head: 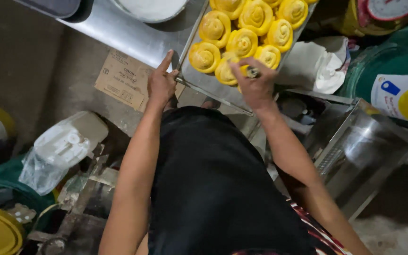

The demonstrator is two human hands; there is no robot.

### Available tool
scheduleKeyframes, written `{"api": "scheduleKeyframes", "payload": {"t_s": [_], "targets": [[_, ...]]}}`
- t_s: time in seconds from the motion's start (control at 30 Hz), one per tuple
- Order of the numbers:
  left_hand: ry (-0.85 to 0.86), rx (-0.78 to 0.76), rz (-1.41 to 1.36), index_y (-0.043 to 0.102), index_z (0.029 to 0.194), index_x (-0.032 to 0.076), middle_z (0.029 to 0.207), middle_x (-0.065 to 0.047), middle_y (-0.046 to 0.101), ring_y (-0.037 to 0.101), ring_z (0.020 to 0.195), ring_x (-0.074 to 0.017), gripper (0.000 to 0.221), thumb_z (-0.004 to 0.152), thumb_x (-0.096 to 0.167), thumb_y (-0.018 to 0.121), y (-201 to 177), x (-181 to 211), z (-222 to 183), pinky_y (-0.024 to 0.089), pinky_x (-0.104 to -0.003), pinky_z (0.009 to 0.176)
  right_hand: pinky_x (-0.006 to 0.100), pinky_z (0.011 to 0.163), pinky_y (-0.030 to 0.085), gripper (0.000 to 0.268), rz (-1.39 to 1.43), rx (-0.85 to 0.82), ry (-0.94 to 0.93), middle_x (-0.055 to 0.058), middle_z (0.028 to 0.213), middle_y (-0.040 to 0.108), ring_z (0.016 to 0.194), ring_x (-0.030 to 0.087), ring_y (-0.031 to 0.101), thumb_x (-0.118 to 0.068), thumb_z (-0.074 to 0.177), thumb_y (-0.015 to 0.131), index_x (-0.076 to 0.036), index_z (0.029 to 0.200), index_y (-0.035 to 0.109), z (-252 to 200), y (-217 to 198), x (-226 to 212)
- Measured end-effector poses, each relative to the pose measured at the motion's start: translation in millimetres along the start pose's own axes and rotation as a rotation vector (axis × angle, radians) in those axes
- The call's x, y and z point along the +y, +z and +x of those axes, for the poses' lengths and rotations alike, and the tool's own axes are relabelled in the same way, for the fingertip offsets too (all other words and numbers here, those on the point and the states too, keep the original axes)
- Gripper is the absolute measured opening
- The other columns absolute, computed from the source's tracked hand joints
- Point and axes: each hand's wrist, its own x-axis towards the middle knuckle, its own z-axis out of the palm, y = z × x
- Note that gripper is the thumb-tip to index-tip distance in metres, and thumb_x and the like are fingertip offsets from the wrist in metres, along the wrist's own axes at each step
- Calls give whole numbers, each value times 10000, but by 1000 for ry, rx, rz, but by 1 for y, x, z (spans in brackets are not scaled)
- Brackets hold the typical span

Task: Apply yellow glaze or butter to the tops of rolled pastry dough using a brush.

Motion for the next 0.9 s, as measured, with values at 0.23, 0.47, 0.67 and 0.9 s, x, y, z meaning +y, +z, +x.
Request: {"api": "scheduleKeyframes", "payload": {"t_s": [0.23, 0.47, 0.67, 0.9], "targets": [[74, 38, 20, 545, 1477, 400, 703, -116, 649, 637, 594, -186, 605, 958, 154, 736, 2, -8, -2, 519, -381, 647, 368, 567, 468, 198, -63, -387, 413, 103, 635, 624, 575, 189, 578, -247, 920, 850, -77, 934, 751, 19, -25, 10], [78, 79, 33, 549, 1475, 421, 722, -134, 644, 618, 651, -236, 639, 932, 160, 764, 6, -13, 1, 527, -402, 679, 342, 659, 542, 191, 3, 117, 96, 50, 799, 698, 721, 132, 666, -165, 1008, 818, -47, 937, 687, 37, -24, 52], [45, 34, 84, 530, 1466, 447, 779, -154, 689, 669, 723, -271, 641, 917, 213, 766, 2, -10, 8, 521, -423, 727, 383, 636, 526, 241, -48, -84, 19, 102, 755, 676, 663, 237, 648, -214, 962, 840, -39, 921, 681, 60, -6, 78], [51, 23, 78, 540, 1459, 452, 769, -159, 680, 689, 711, -327, 632, 918, 214, 763, -1, -12, 5, 532, -457, 733, 466, 651, 525, 301, -399, -64, -185, 125, 781, 710, 720, 352, 693, -292, 985, 842, -67, 874, 675, 81, -12, 47]]}}
